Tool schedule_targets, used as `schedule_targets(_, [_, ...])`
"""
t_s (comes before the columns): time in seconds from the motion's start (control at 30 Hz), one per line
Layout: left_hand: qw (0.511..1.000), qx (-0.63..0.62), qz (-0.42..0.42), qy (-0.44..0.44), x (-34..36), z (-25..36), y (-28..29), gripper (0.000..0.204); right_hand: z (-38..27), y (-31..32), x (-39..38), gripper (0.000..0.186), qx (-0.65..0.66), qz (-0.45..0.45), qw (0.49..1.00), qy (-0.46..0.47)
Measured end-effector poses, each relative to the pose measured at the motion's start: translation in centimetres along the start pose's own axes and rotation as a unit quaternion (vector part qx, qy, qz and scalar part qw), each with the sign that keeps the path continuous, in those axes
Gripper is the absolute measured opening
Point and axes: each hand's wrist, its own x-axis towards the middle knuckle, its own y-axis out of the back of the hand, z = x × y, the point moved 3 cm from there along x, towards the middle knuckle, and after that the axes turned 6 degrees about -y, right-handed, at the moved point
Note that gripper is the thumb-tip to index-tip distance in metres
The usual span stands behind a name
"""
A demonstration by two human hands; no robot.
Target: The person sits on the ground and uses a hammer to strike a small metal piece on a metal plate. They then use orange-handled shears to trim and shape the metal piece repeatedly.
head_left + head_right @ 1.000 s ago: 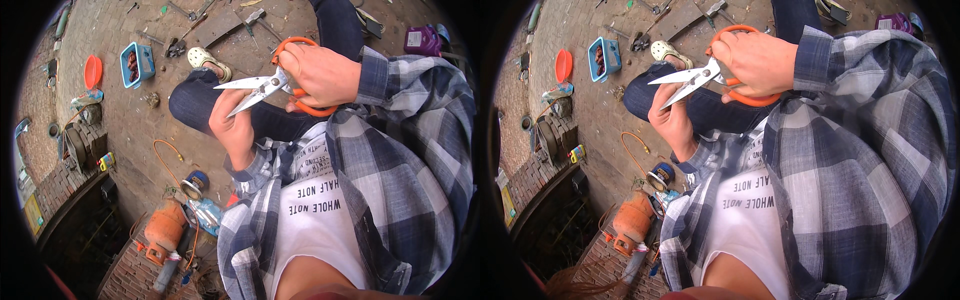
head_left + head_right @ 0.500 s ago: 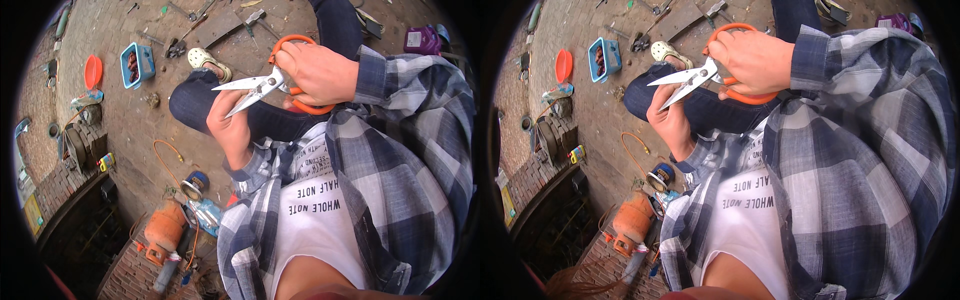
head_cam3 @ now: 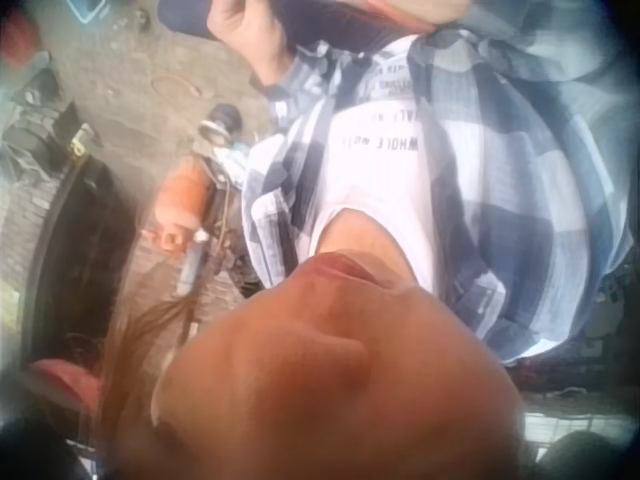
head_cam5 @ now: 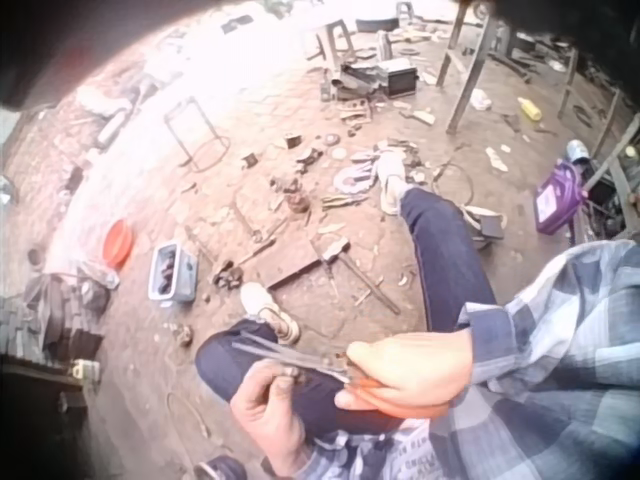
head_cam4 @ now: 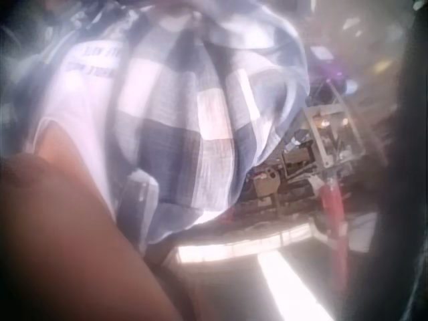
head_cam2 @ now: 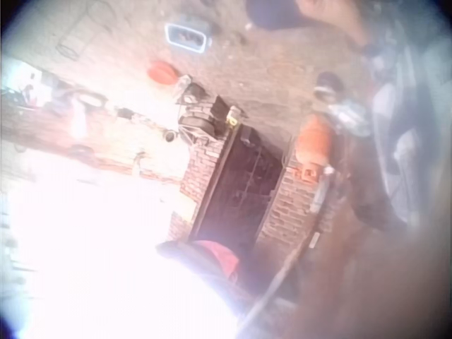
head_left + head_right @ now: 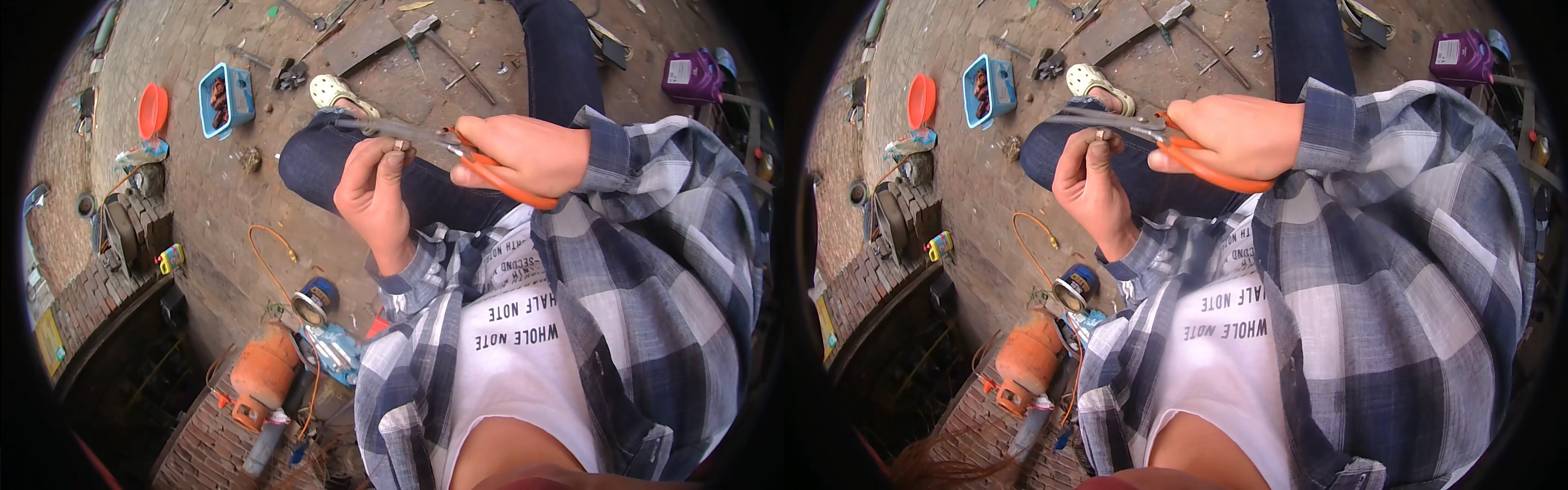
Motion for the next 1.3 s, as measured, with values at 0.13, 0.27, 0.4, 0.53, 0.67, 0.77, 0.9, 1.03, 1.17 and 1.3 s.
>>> schedule_targets(0.13, [1.000, -0.028, -0.011, 0.005, 0.1, 0.5, -0.2, 0.007, 0.6, -0.3, 0.0, 0.053, 0.097, -0.008, 0.995, 0.001])
schedule_targets(0.27, [1.000, -0.027, -0.003, 0.009, -0.1, 0.7, -0.5, 0.009, 1.1, -0.4, -0.1, 0.051, 0.066, 0.055, 0.996, -0.006])
schedule_targets(0.4, [0.998, -0.019, 0.051, 0.036, -0.5, 0.7, -0.7, 0.012, 0.6, -1.0, -0.3, 0.042, -0.003, 0.182, 0.982, 0.052])
schedule_targets(0.53, [0.993, 0.013, 0.115, 0.027, -0.9, 0.6, -1.5, 0.013, 0.5, -2.0, 0.0, 0.049, -0.086, 0.288, 0.949, 0.101])
schedule_targets(0.67, [0.983, 0.056, 0.177, 0.001, -1.2, 0.8, -2.4, 0.014, 0.0, -2.2, 0.1, 0.061, -0.126, 0.295, 0.944, 0.071])
schedule_targets(0.77, [0.980, 0.094, 0.177, -0.006, -1.4, 0.7, -2.4, 0.016, -0.1, -2.4, 0.2, 0.061, -0.130, 0.311, 0.939, 0.068])
schedule_targets(0.9, [0.979, 0.098, 0.178, -0.022, -1.5, 0.6, -2.4, 0.017, -0.2, -2.6, 0.4, 0.062, -0.142, 0.300, 0.942, 0.054])
schedule_targets(1.03, [0.974, 0.122, 0.188, -0.036, -1.7, 0.8, -2.6, 0.017, -0.3, -2.6, 0.5, 0.063, -0.151, 0.282, 0.947, 0.040])
schedule_targets(1.17, [0.971, 0.140, 0.188, -0.042, -1.6, 1.1, -2.7, 0.017, -0.3, -2.7, 0.5, 0.063, -0.139, 0.272, 0.951, 0.039])
schedule_targets(1.3, [0.971, 0.161, 0.170, -0.058, -1.7, 1.0, -2.5, 0.017, 0.2, -3.1, 0.6, 0.058, -0.127, 0.315, 0.937, 0.078])
